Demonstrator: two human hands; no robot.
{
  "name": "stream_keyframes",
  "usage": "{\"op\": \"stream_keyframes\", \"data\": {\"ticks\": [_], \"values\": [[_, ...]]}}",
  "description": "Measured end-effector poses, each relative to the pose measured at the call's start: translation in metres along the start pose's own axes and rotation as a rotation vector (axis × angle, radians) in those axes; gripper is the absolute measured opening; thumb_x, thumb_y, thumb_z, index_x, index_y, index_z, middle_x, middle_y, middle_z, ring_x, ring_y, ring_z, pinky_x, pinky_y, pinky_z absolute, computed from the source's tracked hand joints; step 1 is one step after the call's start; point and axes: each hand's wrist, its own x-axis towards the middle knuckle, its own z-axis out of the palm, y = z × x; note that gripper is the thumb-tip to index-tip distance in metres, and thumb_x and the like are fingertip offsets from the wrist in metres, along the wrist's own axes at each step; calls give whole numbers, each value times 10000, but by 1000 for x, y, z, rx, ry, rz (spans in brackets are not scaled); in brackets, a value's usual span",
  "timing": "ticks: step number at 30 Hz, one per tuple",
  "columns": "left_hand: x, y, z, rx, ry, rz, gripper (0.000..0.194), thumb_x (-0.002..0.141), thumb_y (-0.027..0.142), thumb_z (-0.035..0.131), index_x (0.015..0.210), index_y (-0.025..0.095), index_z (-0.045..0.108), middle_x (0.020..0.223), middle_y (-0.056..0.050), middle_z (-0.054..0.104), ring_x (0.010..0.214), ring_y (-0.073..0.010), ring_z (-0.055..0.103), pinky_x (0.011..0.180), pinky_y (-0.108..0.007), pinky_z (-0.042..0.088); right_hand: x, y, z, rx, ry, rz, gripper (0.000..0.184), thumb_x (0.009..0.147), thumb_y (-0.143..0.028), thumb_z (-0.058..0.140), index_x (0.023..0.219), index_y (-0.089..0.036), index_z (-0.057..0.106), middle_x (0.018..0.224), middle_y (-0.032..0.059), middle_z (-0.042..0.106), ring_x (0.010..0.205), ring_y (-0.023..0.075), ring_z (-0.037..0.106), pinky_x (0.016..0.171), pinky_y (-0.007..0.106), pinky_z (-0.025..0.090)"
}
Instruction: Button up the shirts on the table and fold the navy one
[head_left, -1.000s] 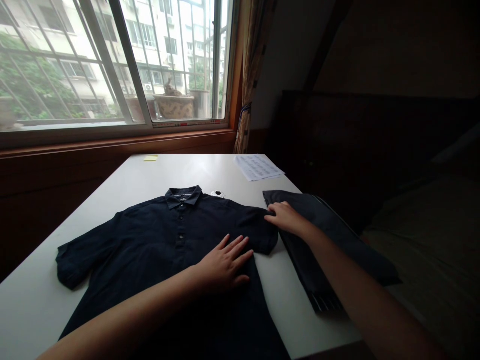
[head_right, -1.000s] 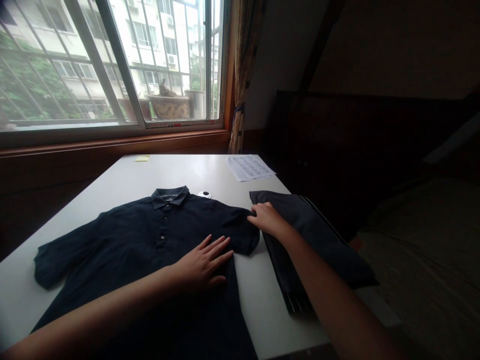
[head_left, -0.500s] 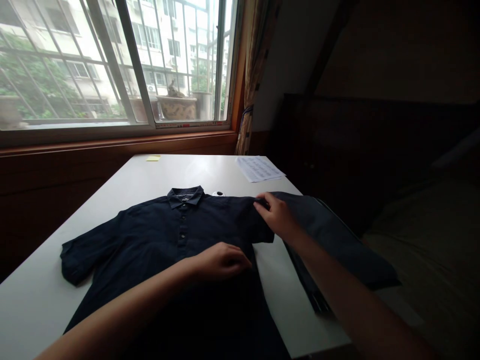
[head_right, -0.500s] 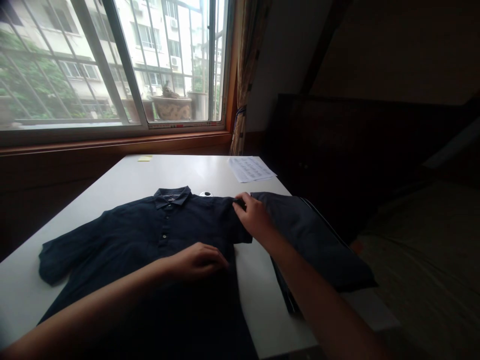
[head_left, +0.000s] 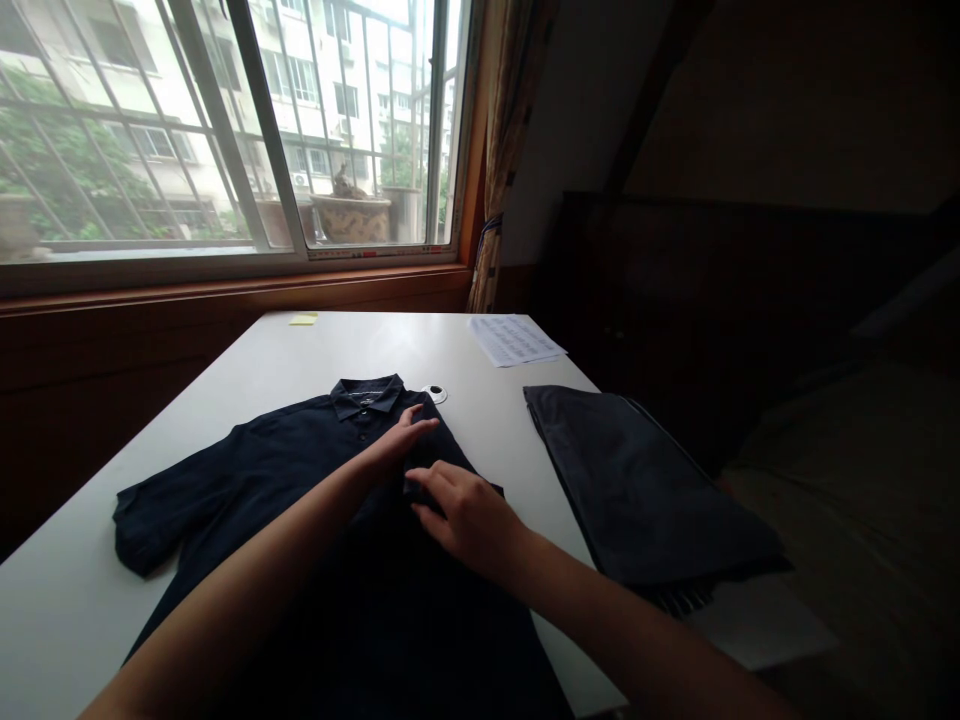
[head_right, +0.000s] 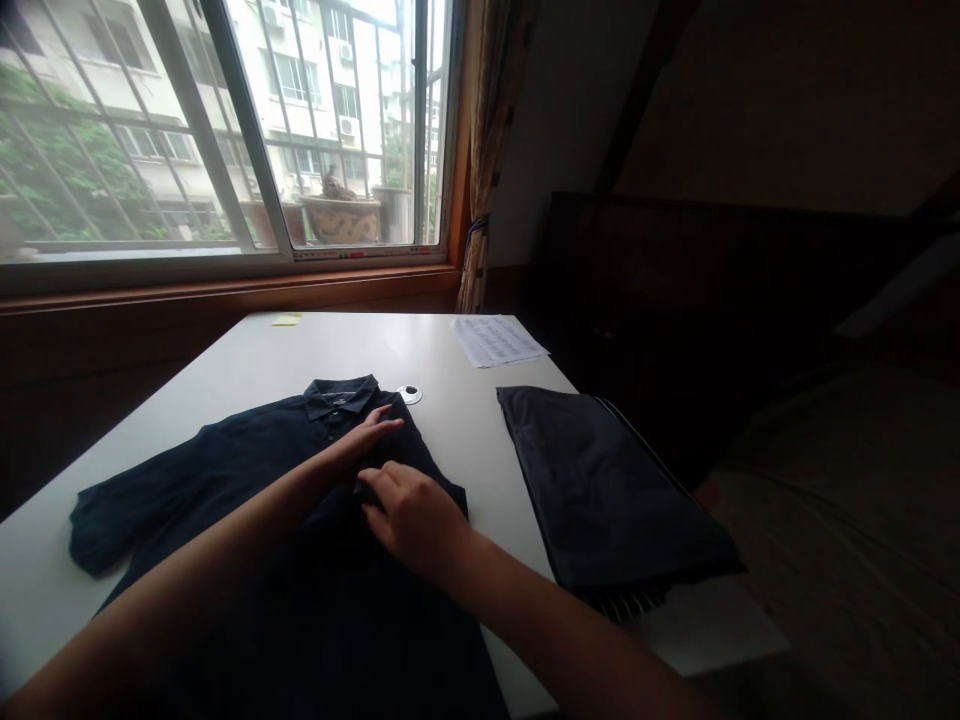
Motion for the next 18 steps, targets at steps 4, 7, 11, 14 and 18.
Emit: {"op": "stream_keyframes", "data": {"ticks": [4, 7, 11, 14, 18], "values": [[9, -8, -1, -62, -38, -38, 819, 833, 301, 685, 1518, 227, 242, 1106, -102, 681, 949, -249, 702, 808, -376, 595, -11, 2, 6, 34, -93, -36, 398, 921, -251, 626, 1307, -184, 554, 1128, 74, 654, 1029, 209, 631, 945, 329, 523], [16, -11, -1, -69, -33, -40, 824, 844, 259, 648, 1534, 235, 199, 1006, -75, 688, 884, -239, 707, 784, -389, 597, -18, 14, 1, -27, -82, 4, 297, 933, -219, 590, 1230, -200, 605, 1133, 69, 658, 1041, 211, 621, 954, 353, 519], [27, -9, 0, -30, 2, -4, 757, 850, 223, 614, 1513, 229, 250, 993, -60, 686, 867, -215, 704, 777, -358, 590, -29, 36, -9, -174, -5, 75, 306, 911, -184, 602, 1217, -204, 616, 1142, 88, 651, 1066, 242, 594, 969, 422, 506], [39, -7, 5, 35, 41, 32, 686, 852, 210, 604, 1478, 221, 325, 986, -56, 689, 848, -199, 700, 761, -328, 580, -41, 50, -15, -250, 1, 121, 314, 894, -220, 647, 1207, -209, 623, 1163, 103, 634, 1071, 261, 581, 949, 445, 507], [55, -9, 10, 157, 99, 74, 565, 852, 200, 602, 1395, 200, 445, 944, -47, 695, 816, -183, 696, 756, -307, 564, -60, 66, -19, -252, -87, 109, 231, 879, -271, 696, 1102, -220, 662, 1079, 70, 649, 1021, 250, 580, 903, 412, 505]]}}
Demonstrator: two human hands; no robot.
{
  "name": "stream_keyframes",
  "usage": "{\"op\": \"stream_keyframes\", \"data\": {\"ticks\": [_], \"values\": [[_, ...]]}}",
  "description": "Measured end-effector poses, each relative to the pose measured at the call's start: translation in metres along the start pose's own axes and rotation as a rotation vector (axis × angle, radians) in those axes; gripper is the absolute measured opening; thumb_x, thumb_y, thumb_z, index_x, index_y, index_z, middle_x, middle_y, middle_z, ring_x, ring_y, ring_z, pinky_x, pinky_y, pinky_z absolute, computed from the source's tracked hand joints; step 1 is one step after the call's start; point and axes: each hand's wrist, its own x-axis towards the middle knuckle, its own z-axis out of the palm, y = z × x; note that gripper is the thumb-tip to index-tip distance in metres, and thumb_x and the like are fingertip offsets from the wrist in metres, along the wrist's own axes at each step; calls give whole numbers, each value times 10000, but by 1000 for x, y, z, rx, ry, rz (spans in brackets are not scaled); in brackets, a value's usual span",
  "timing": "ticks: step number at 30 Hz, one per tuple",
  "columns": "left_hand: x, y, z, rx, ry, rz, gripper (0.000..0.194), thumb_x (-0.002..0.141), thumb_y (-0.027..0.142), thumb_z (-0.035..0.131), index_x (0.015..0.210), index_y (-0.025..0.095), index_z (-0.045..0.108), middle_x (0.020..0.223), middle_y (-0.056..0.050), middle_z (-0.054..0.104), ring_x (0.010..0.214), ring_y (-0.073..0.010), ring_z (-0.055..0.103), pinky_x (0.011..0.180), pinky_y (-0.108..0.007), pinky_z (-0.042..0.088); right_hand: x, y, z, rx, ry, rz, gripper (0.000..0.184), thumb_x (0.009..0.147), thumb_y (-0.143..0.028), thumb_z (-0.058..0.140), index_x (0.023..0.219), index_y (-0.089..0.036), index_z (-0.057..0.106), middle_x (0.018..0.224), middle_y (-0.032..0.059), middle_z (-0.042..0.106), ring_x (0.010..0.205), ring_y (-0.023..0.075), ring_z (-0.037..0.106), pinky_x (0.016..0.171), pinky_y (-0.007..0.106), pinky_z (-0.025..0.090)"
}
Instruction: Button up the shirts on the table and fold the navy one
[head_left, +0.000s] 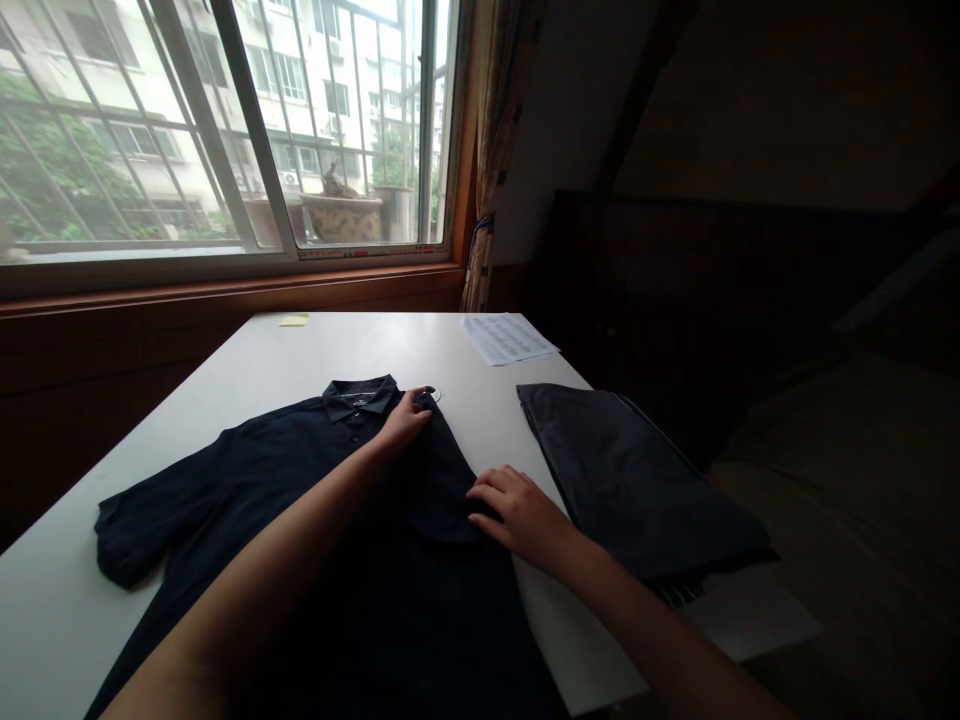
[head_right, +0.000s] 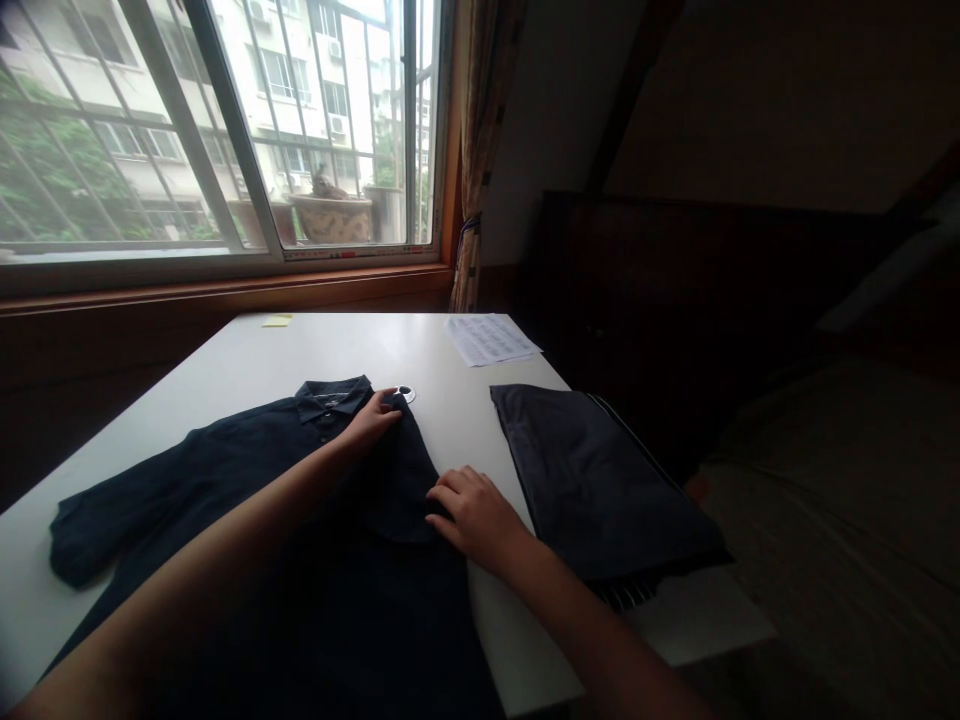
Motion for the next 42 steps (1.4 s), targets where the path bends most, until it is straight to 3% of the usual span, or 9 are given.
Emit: {"op": "stream_keyframes", "data": {"ticks": [5, 9, 12, 15, 18, 22, 25, 31, 42], "values": [[12, -1, 5, 199, 84, 101, 427, 836, 152, 618, 1258, 185, 564, 955, -60, 699, 893, -208, 682, 874, -359, 536, -15, 9, 0, -12, -1, -16, 134, 912, -258, 656, 1030, -198, 681, 1004, 71, 654, 1002, 242, 566, 888, 389, 495], [13, 3, 10, 338, 108, 240, 396, 867, 131, 587, 1258, 186, 559, 1120, -99, 689, 1046, -222, 666, 983, -380, 498, -21, 6, -3, -42, -12, -9, 78, 932, -242, 620, 929, -195, 682, 939, 61, 650, 969, 231, 564, 881, 381, 487], [10, 10, 11, 437, 126, 352, 445, 878, 130, 572, 1318, 179, 519, 1373, -139, 554, 1238, -250, 577, 1084, -416, 436, -23, 2, -3, -57, 9, -2, 106, 947, -225, 581, 907, -200, 675, 934, 59, 649, 969, 230, 567, 892, 391, 483], [3, 20, 9, 533, 129, 468, 445, 916, 169, 530, 1360, 173, 500, 1546, -147, 363, 1418, -292, 384, 1181, -483, 314, -21, -2, -4, -30, 66, 5, 135, 958, -198, 536, 975, -194, 670, 990, 72, 656, 983, 227, 579, 907, 400, 495], [-10, 27, 8, 608, 57, 589, 366, 949, 208, 490, 1305, 206, 576, 1557, -89, 382, 1477, -270, 283, 1232, -487, 220, -14, -6, -2, 29, 105, -29, 215, 954, -197, 530, 1130, -182, 652, 1140, 96, 656, 1068, 230, 592, 968, 408, 502], [-29, 20, 8, 870, -192, 764, 358, 1001, 273, 418, 1303, 228, 606, 1500, -46, 494, 1483, -234, 289, 1248, -478, 159, -1, -9, 8, 36, 83, -97, 377, 968, -242, 517, 1331, -156, 573, 1406, 129, 560, 1315, 248, 501, 1114, 424, 430], [-34, 5, 9, 1047, -292, 729, 452, 1031, 367, 352, 1429, 204, 492, 1582, -71, 373, 1494, -247, 263, 1223, -501, 201, 6, -8, 19, -19, -7, -77, 514, 984, -348, 509, 1447, -128, 470, 1528, 154, 434, 1429, 275, 382, 1172, 465, 358], [-15, -10, 12, 1103, -298, 613, 578, 1033, 478, 292, 1540, 201, 321, 1624, -89, 247, 1507, -255, 224, 1215, -506, 193, -4, -4, 35, -61, -185, 18, 595, 1007, -393, 441, 1547, -180, 308, 1623, 105, 231, 1506, 257, 209, 1206, 514, 258], [21, -15, 23, 1118, -251, 540, 628, 1023, 506, 266, 1572, 203, 235, 1638, -73, 197, 1523, -247, 163, 1232, -501, 119, -31, -22, 19, -23, -297, 72, 635, 997, -402, 490, 1567, -284, 236, 1650, 40, 107, 1520, 288, 129, 1217, 569, 175]]}}
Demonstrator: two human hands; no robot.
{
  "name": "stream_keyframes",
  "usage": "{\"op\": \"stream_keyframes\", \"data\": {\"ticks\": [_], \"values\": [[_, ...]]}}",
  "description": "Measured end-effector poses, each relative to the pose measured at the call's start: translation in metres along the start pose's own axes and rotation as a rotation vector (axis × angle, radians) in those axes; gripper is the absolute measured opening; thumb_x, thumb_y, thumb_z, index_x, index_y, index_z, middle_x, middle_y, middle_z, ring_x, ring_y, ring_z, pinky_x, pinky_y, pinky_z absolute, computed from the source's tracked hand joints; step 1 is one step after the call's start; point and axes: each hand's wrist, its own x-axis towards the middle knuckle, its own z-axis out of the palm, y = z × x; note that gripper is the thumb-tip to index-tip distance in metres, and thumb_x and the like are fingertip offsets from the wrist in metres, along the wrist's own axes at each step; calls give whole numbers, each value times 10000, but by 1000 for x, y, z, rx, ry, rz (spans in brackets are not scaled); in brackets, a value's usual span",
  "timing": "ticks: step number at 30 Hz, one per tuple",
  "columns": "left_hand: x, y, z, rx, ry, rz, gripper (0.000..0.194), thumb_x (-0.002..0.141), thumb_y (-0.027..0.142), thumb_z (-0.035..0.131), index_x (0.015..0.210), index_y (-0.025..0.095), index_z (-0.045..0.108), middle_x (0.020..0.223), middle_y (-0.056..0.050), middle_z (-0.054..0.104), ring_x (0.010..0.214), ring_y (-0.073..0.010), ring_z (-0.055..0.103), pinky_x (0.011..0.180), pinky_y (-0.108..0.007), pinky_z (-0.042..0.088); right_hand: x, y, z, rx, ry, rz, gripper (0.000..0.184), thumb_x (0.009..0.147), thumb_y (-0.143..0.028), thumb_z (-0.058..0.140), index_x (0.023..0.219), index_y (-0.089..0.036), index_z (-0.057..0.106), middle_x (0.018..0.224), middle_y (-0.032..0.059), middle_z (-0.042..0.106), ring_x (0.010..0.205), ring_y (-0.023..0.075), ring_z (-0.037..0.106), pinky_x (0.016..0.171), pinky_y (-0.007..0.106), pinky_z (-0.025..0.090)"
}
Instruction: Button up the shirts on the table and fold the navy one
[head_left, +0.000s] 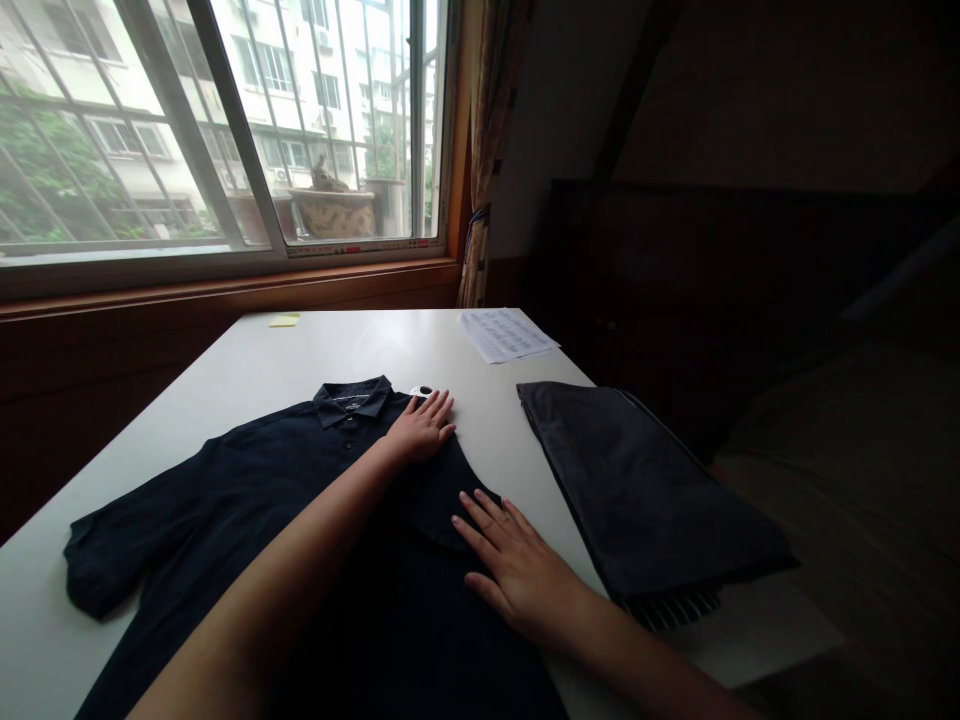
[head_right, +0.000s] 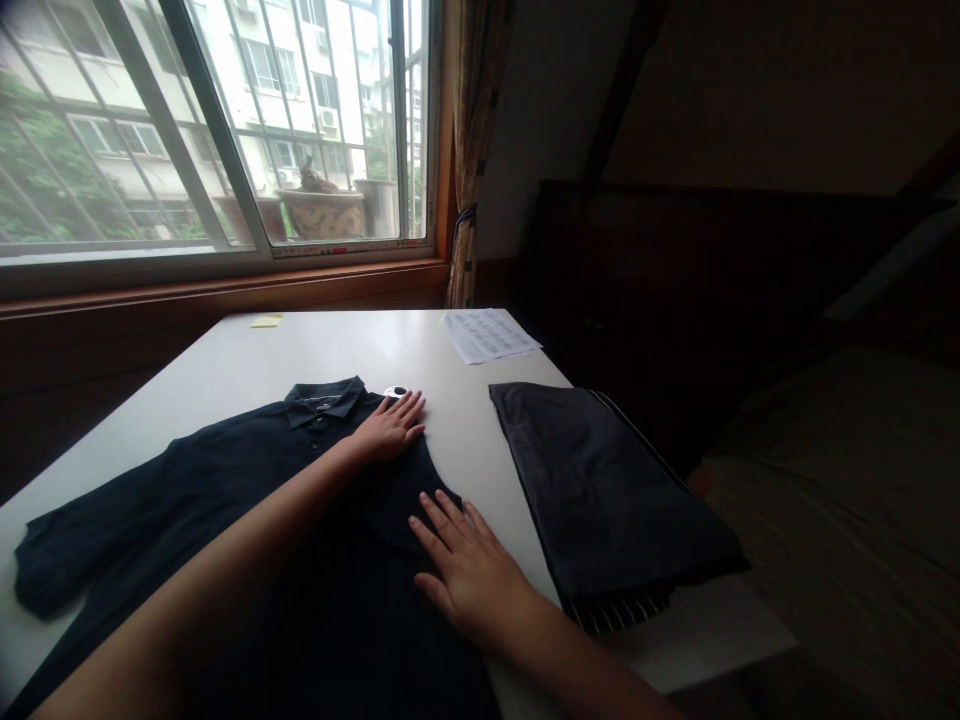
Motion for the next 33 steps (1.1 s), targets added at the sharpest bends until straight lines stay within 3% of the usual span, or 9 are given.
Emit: {"op": "stream_keyframes", "data": {"ticks": [6, 10, 13, 18, 23, 26, 33], "values": [[-1, 2, -1, -12, 71, -15, 607, 1015, 460, 327, 1565, 214, 253, 1626, -81, 252, 1509, -267, 213, 1223, -521, 163, -17, -13, 1, 41, -20, -9, 665, 992, -449, 492, 1572, -310, 198, 1648, 16, 134, 1519, 309, 121, 1209, 603, 177], [-9, 6, -14, -22, 158, -15, 590, 1018, 351, 341, 1571, 183, 219, 1633, -91, 231, 1513, -260, 202, 1223, -507, 185, -23, -15, 1, 55, -14, -14, 662, 997, -474, 467, 1574, -303, 190, 1651, 16, 117, 1523, 301, 103, 1213, 597, 171], [-22, 18, -28, -27, 193, 6, 554, 1021, 329, 351, 1550, 180, 281, 1625, -86, 263, 1510, -256, 211, 1223, -493, 205, -25, -13, 2, 59, 12, -24, 655, 1003, -474, 447, 1576, -288, 191, 1652, 16, 114, 1525, 285, 100, 1227, 568, 162], [-67, 52, -37, -63, 123, 169, 565, 1025, 466, 354, 1533, 220, 324, 1594, -72, 341, 1496, -250, 259, 1217, -503, 227, -27, -11, 7, 53, 65, 1, 652, 1013, -442, 424, 1583, -240, 180, 1651, 39, 120, 1525, 257, 116, 1240, 517, 168], [-96, 68, -24, -46, 19, 137, 650, 1012, 566, 283, 1559, 216, 264, 1623, -68, 256, 1504, -244, 233, 1221, -484, 218, -27, -12, 10, 51, 79, -8, 669, 1000, -431, 454, 1582, -243, 184, 1648, 43, 138, 1519, 268, 150, 1236, 530, 178], [-85, 62, -17, -31, 7, 66, 684, 1003, 595, 253, 1564, 203, 261, 1632, -69, 220, 1516, -234, 194, 1236, -463, 179, -28, -13, 9, 49, 75, -7, 668, 1000, -431, 454, 1582, -243, 185, 1647, 41, 137, 1518, 272, 152, 1232, 538, 188], [-31, 32, -7, -13, -1, -98, 701, 997, 583, 276, 1559, 164, 275, 1632, -106, 219, 1522, -267, 160, 1231, -476, 170, -28, -14, 7, 53, 82, -2, 664, 994, -420, 470, 1579, -253, 203, 1643, 40, 168, 1512, 273, 180, 1228, 537, 205]]}}
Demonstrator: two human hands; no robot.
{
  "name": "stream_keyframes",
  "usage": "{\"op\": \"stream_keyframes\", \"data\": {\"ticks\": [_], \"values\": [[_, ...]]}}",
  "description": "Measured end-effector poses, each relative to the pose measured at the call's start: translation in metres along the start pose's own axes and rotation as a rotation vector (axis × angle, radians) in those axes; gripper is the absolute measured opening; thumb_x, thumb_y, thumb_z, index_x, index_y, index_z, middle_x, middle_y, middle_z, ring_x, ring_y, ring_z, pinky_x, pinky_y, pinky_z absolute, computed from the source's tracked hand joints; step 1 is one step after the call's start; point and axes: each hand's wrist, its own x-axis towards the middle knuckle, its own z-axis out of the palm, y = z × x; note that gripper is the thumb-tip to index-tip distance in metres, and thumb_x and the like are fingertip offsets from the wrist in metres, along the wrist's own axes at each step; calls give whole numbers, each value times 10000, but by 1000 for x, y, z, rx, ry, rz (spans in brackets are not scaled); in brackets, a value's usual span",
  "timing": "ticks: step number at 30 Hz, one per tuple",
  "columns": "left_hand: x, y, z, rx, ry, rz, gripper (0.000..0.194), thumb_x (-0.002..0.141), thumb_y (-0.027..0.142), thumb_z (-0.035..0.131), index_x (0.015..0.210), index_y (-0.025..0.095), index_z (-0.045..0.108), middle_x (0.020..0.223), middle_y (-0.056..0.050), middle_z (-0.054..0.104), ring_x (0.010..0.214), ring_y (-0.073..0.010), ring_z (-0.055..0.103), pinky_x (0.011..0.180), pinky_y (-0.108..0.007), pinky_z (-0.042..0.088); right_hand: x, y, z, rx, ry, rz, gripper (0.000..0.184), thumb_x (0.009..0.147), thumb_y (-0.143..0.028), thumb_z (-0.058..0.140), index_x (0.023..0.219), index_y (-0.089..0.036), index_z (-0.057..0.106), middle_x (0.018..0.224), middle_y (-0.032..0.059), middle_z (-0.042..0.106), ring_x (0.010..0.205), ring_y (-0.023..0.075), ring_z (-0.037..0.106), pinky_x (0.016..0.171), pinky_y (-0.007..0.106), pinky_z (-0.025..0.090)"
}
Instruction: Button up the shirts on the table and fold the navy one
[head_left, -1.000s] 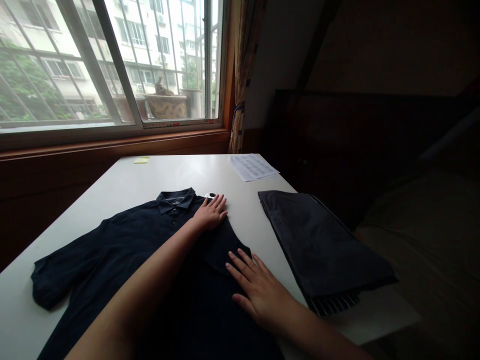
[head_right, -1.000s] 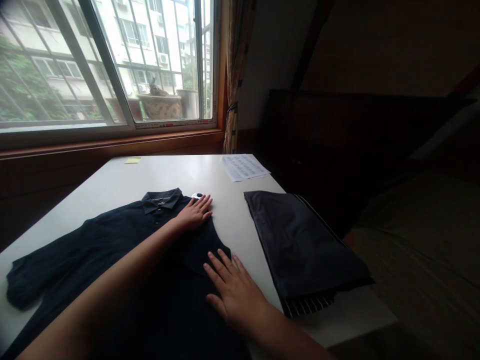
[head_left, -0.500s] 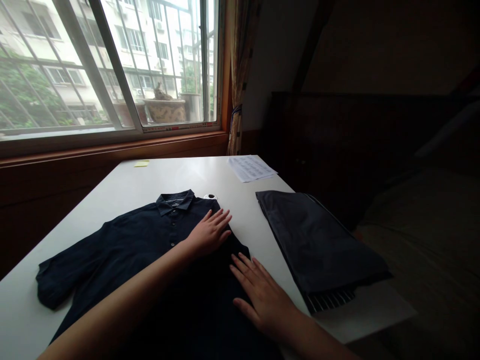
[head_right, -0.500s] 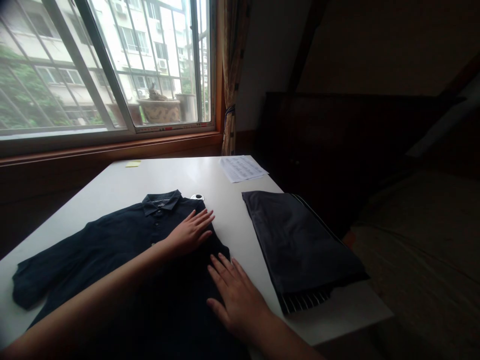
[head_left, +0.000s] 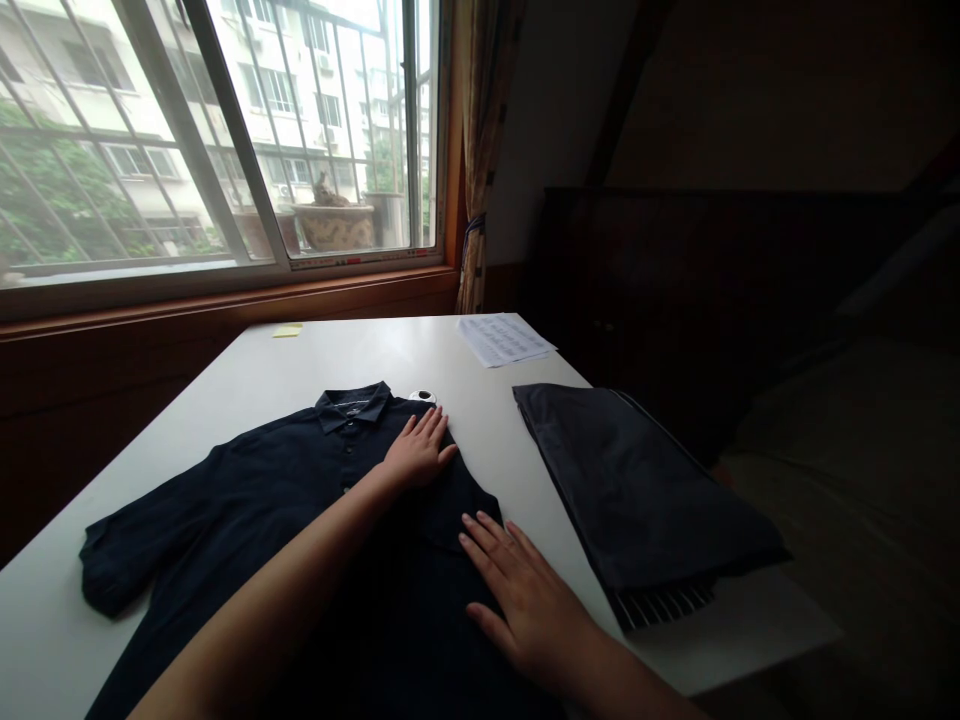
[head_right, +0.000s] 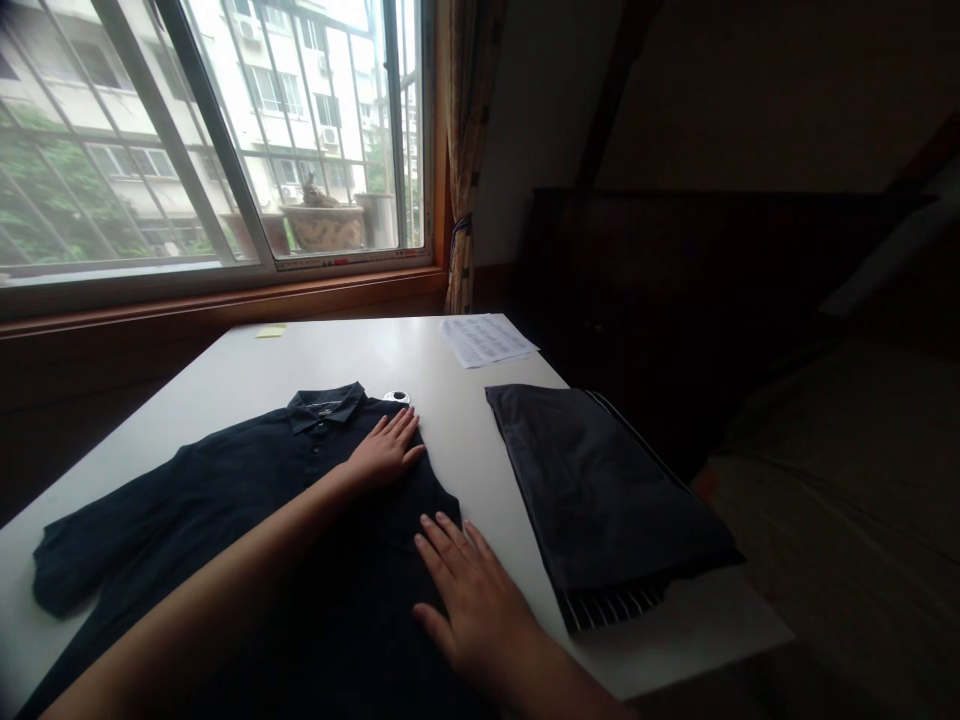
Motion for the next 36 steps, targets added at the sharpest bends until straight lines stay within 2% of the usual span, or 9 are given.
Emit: {"op": "stream_keyframes", "data": {"ticks": [7, 13, 22, 30, 33, 36], "values": [[28, -19, 8, 1, 19, -60, 700, 995, 593, 250, 1556, 174, 275, 1633, -109, 221, 1518, -264, 184, 1223, -474, 173, -1, 2, 3, -1, -6, 8, 660, 998, -444, 454, 1579, -256, 203, 1647, 31, 164, 1514, 273, 173, 1226, 539, 209], [39, -30, 11, -3, 40, -90, 697, 996, 585, 255, 1548, 159, 292, 1628, -109, 246, 1524, -250, 159, 1233, -444, 139, -3, 2, 0, 17, 38, 4, 651, 974, -427, 504, 1560, -246, 284, 1621, 54, 271, 1494, 280, 239, 1226, 517, 235], [45, -74, 5, -34, -20, -183, 679, 1000, 592, 231, 1531, 177, 319, 1626, -133, 238, 1511, -274, 200, 1208, -469, 204, -5, 3, -2, 28, 36, 18, 641, 949, -419, 525, 1540, -260, 335, 1607, 43, 314, 1484, 273, 267, 1226, 502, 246], [50, -74, 5, -57, -10, -228, 689, 993, 600, 257, 1522, 165, 336, 1621, -148, 242, 1512, -298, 177, 1207, -503, 186, -7, 3, -4, 60, 70, -4, 608, 926, -389, 555, 1499, -243, 414, 1566, 60, 392, 1449, 276, 339, 1217, 492, 274], [48, -73, -2, -63, 34, -207, 646, 1011, 536, 278, 1529, 152, 326, 1619, -148, 251, 1517, -299, 152, 1207, -508, 196, -7, 6, -4, 70, 112, -13, 574, 930, -364, 549, 1479, -235, 440, 1550, 67, 416, 1436, 265, 365, 1207, 482, 305], [42, -68, -12, -65, 96, -163, 568, 1035, 432, 252, 1543, 180, 300, 1627, -115, 245, 1526, -269, 123, 1211, -514, 193, -5, 10, -3, 47, 211, 24, 520, 945, -278, 503, 1459, -208, 462, 1542, 87, 425, 1439, 258, 362, 1198, 486, 325]]}}
